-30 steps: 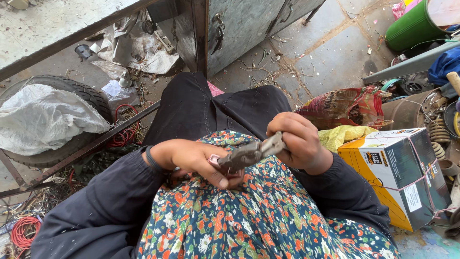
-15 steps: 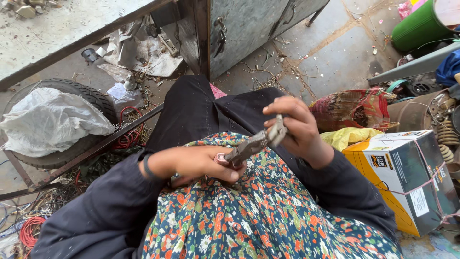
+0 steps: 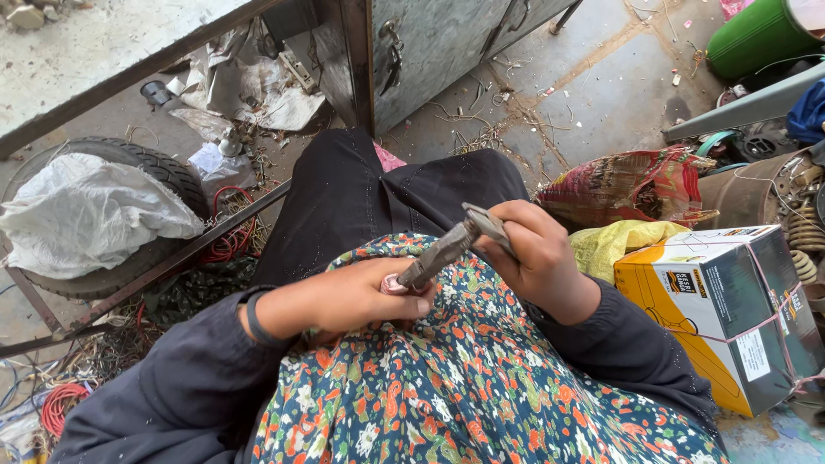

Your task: The person uses two pliers to strip and twist the ends of a short wire segment. They repeatedly grip, pull, and rotate the wire to expose and compact the strands.

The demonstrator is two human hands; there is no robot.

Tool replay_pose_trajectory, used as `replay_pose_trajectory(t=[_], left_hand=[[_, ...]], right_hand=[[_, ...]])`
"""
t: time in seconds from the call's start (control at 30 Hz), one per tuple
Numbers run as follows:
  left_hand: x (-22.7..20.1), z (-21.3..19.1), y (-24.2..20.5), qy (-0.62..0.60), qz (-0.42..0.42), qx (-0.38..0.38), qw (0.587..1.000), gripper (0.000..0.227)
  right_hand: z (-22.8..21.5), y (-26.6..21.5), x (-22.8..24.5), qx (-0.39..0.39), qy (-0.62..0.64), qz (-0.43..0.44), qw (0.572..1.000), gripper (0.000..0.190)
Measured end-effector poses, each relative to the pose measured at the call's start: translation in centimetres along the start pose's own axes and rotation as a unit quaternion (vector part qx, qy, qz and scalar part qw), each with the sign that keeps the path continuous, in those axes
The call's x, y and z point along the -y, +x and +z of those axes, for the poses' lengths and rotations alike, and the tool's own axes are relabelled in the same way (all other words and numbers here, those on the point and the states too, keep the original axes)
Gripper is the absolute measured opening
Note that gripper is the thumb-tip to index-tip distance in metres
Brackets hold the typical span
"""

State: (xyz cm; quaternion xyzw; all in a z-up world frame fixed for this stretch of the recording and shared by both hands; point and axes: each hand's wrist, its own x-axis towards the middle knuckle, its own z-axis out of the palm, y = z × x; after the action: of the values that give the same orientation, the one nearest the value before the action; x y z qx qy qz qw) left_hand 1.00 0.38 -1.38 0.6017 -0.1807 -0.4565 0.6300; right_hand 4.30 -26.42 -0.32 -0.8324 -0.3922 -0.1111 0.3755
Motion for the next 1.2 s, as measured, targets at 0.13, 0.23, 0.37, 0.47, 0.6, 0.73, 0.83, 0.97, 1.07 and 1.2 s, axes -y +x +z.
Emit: replay_pose_trajectory(t=[0.13,0.23,0.37,0.47,0.6,0.73,0.83,0.97,1.07,1.2], left_hand=[[0.7,-1.8,1.0,-0.027,0.094,0.179,0.979,0.024],[1.0,-2.5,2.0,-0.068,0.113,0.285,0.949,0.025],[1.8,-3.0,3.1,-0.091,0.095,0.363,0.923,0.028],[2.9,-3.3,3.9,-0.144,0.074,0.401,0.902,0.032],[3.5,-4.2,5.1,-0.095,-0.171,0.412,0.890,0.033],[3.0,-3.6,4.8,-0.102,0.065,0.422,0.899,0.030],[2.3,-3.3,2.8,-0.118,0.091,0.325,0.934,0.026],[2.2,-2.5,0.6,-0.132,0.060,0.172,0.974,0.019],[2.2,-1.5,-0.1,-0.115,0.032,0.084,0.989,0.018],[2.0,-0.5,0.4,-0.056,0.018,0.039,0.998,0.017]], right_hand=[[0.0,0.5,-0.8,-0.019,-0.004,-0.090,0.996,0.021],[-0.2,1.0,-1.1,-0.026,-0.004,-0.154,0.988,0.027],[-1.2,2.6,-1.7,-0.033,-0.039,-0.241,0.969,0.035],[-2.2,3.9,-2.3,-0.020,-0.061,-0.298,0.952,0.043],[-3.0,5.2,-3.6,-0.043,-0.122,-0.394,0.910,0.045],[-2.8,5.2,-4.7,-0.080,-0.154,-0.358,0.918,0.035],[-1.7,4.4,-4.6,-0.104,-0.103,-0.252,0.957,0.028],[0.0,1.2,-2.9,-0.147,0.084,0.005,0.986,0.024],[0.2,-0.2,-2.3,-0.132,0.164,0.103,0.972,0.024],[-0.1,-0.3,-1.4,-0.102,0.253,0.093,0.957,0.029]])
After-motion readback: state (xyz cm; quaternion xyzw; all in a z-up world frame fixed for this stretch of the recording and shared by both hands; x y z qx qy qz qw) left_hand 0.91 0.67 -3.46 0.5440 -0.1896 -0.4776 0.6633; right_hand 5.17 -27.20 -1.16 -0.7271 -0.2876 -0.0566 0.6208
